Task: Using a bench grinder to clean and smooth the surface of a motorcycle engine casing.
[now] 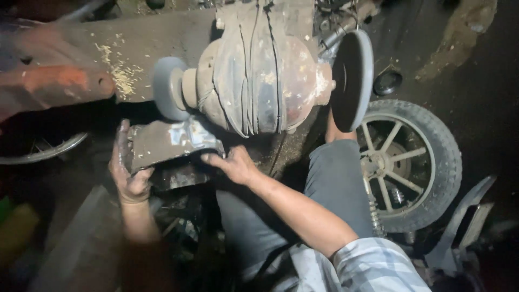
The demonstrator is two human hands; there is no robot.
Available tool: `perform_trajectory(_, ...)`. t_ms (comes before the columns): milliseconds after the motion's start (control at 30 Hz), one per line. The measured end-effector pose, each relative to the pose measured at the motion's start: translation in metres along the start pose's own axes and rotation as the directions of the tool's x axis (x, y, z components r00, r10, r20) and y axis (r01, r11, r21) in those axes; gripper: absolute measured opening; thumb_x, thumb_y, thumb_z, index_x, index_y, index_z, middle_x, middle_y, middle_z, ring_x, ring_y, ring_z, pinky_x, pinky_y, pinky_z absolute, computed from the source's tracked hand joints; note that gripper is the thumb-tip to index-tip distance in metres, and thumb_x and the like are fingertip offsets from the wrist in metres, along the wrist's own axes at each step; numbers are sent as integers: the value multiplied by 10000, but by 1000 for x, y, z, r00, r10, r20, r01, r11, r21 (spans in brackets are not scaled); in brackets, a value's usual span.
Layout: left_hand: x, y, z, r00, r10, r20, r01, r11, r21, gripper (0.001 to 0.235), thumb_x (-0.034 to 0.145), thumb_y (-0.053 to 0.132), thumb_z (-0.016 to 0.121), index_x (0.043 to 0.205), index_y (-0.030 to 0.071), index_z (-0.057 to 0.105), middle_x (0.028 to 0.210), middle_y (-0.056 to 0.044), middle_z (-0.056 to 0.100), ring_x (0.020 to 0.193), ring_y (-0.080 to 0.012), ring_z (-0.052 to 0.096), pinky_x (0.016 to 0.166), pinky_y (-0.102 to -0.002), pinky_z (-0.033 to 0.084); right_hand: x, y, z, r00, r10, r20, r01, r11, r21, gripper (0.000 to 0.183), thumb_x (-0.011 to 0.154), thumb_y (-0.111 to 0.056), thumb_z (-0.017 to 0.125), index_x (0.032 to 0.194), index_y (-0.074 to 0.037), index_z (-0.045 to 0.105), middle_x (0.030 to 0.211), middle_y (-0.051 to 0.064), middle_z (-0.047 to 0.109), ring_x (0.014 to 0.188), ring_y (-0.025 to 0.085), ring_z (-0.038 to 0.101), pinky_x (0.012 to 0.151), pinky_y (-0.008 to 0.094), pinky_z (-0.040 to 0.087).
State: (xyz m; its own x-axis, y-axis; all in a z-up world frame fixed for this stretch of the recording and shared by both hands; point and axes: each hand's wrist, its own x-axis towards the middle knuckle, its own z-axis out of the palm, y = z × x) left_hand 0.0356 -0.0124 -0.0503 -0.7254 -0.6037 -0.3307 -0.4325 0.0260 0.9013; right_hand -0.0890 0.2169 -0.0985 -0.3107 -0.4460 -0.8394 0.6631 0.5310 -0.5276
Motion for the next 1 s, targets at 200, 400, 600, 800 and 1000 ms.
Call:
perform_trajectory(200,23,22,2,988,-139,75,129,983,128,1029,614,312,636,1570,-14,442,1438,-143,600,1319,-214,546,1188,-406,405,22,-38,-8,850,281,446,-162,944,-288,776,671,-764,677,1106,-128,761,1060,170,763,1122,378,698,1058,481,497)
perform_trajectory(400,41,7,2,977,-179,112,147,958,245,913,650,233,630,1512,-36,500,1458,-179,585,1351,-239,525,1191,-443,378,38,21,19,816,427,389,-407,903,-138,676,737,-702,672,1087,-138,800,1189,113,738,1228,312,644,1130,447,451)
perform_trajectory(600,55,11,-9,955,-237,180,163,923,350,961,619,276,657,1517,-37,524,1387,-221,616,1312,-263,553,1114,-435,415,22,8,19,846,403,349,-381,915,-135,575,762,-642,671,1007,-139,807,1071,127,760,1151,310,682,1085,455,490)
perform_trajectory(800,66,-4,-9,915,-357,189,280,897,341,811,702,204,695,1467,-31,567,1311,-216,642,1234,-269,585,1091,-493,423,38,31,42,836,461,297,-497,866,53,712,748,-684,641,1141,-110,791,1240,152,721,1285,329,608,1119,458,448)
perform_trajectory(1000,64,-31,-16,893,-387,232,255,857,448,721,759,167,695,1441,-40,587,1335,-250,638,1276,-349,592,1098,-477,426,15,-21,31,802,550,235,-564,826,-10,705,770,-695,555,1174,-164,782,1298,146,704,1320,344,585,1140,455,431)
